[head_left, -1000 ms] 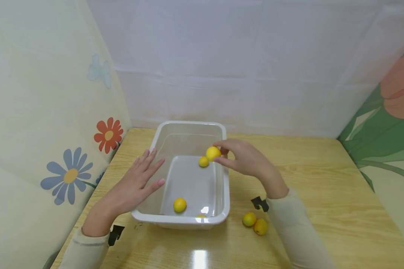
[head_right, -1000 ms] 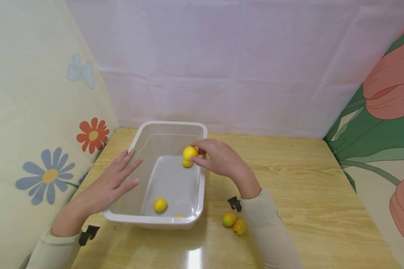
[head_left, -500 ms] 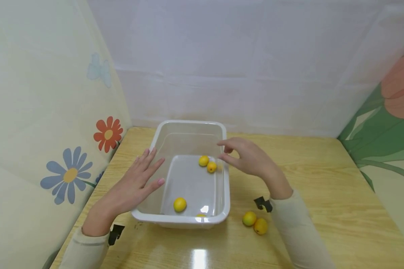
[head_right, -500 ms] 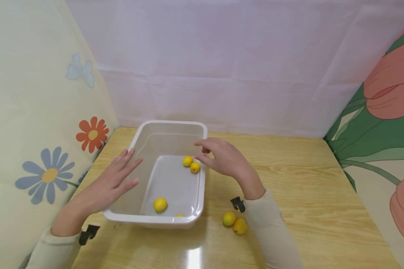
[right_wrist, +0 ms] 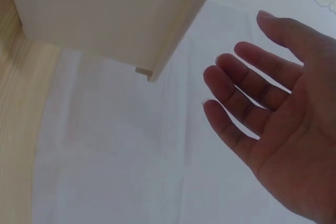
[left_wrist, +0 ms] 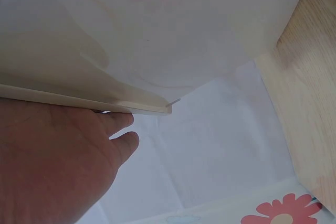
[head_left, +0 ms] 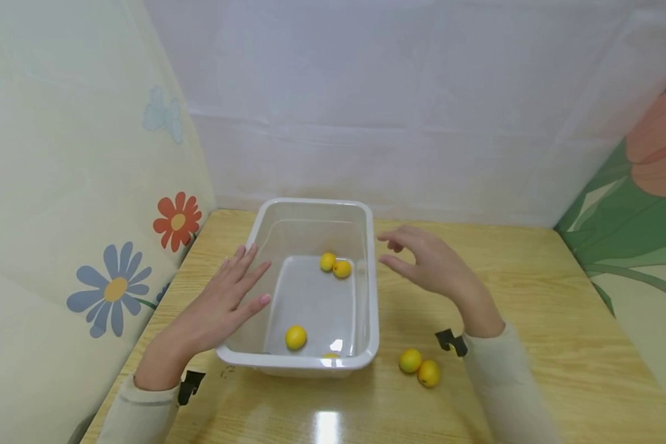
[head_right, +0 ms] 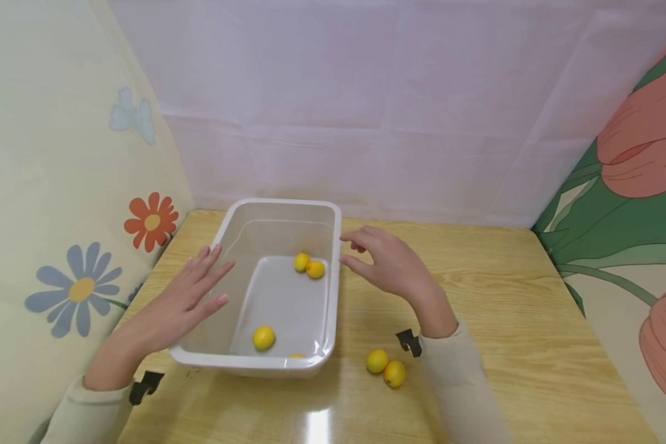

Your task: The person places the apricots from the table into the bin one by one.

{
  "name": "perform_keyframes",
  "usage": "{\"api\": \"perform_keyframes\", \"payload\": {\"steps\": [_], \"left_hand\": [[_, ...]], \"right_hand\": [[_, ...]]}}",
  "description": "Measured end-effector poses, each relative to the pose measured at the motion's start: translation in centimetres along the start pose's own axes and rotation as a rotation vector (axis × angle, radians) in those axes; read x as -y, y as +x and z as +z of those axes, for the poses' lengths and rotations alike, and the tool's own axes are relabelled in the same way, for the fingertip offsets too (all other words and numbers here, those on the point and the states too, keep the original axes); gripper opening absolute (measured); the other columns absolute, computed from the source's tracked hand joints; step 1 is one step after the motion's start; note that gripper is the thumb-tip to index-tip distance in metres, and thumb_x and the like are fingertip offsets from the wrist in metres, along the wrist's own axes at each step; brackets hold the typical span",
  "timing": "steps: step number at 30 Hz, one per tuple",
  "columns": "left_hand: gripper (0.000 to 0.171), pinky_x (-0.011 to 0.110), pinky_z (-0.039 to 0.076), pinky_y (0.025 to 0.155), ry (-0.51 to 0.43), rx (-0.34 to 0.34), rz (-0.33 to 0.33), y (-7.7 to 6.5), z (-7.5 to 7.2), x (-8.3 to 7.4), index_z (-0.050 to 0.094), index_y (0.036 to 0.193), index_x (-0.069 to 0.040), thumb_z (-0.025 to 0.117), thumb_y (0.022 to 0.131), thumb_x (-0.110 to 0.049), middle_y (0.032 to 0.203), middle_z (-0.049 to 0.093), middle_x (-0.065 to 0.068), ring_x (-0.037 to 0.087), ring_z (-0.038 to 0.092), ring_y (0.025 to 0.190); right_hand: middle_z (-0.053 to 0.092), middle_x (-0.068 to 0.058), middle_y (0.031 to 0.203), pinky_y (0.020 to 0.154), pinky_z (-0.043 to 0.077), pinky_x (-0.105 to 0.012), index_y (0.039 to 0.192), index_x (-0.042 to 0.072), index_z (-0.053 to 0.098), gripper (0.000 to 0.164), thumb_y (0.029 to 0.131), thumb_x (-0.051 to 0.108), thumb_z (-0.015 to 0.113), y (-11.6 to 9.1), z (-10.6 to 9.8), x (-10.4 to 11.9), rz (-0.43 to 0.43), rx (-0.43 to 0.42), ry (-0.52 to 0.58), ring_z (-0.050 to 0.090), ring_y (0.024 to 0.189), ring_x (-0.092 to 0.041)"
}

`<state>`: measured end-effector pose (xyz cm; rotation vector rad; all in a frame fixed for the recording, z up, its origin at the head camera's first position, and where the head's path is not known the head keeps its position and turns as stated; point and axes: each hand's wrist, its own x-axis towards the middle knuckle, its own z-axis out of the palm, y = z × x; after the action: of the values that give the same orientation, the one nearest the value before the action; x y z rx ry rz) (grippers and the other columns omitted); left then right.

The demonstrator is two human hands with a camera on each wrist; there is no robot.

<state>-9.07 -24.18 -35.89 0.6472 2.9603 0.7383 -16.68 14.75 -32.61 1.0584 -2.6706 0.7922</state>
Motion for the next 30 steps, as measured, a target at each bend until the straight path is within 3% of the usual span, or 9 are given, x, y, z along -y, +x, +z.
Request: {"api": "perform_keyframes", "payload": {"steps": [10, 30], "left_hand": [[0.068, 0.056, 0.003, 0.125, 0.003, 0.003, -0.003, 0.0, -0.1, 0.1, 0.028, 0.161, -0.016, 0.047, 0.105, -0.048, 0.171, 0.003, 0.008, 0.033, -0.004, 0.157], [0.068, 0.052, 0.001, 0.126, 0.004, 0.006, -0.001, -0.1, 0.0, 0.2, 0.028, 0.161, -0.016, 0.047, 0.105, -0.049, 0.171, 0.003, 0.007, 0.029, -0.006, 0.157]], "right_hand": [[0.069, -0.003, 0.112, 0.09, 0.055, -0.042, 0.132, 0.011, 0.065, 0.04, 0.096, 0.029, 0.071, -2.0, -0.7, -0.3, 0.084, 0.039, -0.034, 0.062, 0.101, -0.019], [0.069, -0.001, 0.109, 0.088, 0.055, -0.047, 0.134, 0.01, 0.064, 0.044, 0.099, 0.034, 0.068, -6.7, 0.3, -2.9, 0.179, 0.114, -0.024, 0.064, 0.1, -0.019]]}}
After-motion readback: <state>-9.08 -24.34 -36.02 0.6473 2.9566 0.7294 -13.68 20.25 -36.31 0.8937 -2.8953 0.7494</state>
